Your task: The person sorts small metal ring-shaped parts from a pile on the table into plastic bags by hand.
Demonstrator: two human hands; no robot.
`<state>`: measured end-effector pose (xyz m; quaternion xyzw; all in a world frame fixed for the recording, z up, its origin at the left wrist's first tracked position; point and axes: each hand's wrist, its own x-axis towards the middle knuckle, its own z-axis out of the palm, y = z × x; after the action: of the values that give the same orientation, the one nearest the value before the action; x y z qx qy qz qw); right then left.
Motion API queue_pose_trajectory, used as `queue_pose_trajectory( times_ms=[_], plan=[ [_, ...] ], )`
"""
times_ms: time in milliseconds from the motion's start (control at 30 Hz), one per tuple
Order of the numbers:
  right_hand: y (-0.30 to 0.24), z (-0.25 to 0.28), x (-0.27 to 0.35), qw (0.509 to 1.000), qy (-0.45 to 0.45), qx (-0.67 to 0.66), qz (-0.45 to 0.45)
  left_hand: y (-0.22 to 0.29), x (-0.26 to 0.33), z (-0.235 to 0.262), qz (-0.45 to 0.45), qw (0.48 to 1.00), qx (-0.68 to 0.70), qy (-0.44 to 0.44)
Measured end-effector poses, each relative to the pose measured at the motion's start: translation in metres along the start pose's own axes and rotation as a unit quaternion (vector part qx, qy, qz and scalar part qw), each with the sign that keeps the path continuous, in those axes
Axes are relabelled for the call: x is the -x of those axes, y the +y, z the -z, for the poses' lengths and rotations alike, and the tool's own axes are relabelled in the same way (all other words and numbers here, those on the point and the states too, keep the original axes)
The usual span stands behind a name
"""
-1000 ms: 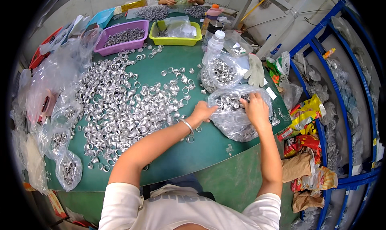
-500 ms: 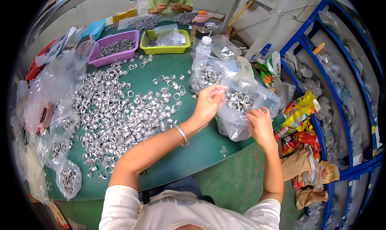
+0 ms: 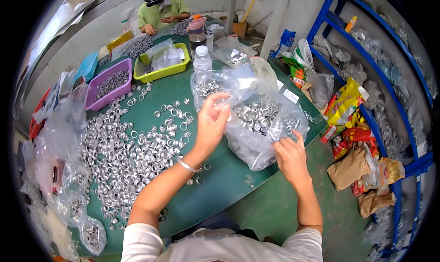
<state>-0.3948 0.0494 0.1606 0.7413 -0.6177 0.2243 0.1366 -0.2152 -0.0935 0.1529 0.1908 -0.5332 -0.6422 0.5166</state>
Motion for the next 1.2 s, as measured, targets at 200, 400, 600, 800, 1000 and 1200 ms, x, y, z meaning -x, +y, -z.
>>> queue_pose_trajectory(
  times_ms=[200,400,600,800,1000,1200],
  plan=[
    [-0.006,0.02,0.01,0.989,-0.12,0.082,-0.018,0.005,0.032,0.011,0.145,0.988,-0.048,-0.007],
    [-0.026,0.022,0.0,0.996,-0.081,-0.03,0.0,0.036,0.015,-0.02,-0.344,0.738,-0.551,-0.183],
    [-0.001,0.004,0.017,0.99,-0.134,-0.029,0.039,-0.003,0.005,0.027,-0.234,0.669,-0.645,-0.286],
    [0.023,-0.009,0.028,0.99,-0.138,0.003,-0.008,-0.024,0.002,0.039,-0.218,0.681,-0.649,-0.261],
    [0.001,0.012,0.008,0.997,-0.066,-0.044,-0.025,-0.009,0.007,0.021,-0.282,0.732,-0.553,-0.281],
    [0.004,0.002,0.017,0.987,-0.144,-0.071,-0.021,-0.01,0.026,0.021,-0.291,0.706,-0.493,-0.417]
  ],
)
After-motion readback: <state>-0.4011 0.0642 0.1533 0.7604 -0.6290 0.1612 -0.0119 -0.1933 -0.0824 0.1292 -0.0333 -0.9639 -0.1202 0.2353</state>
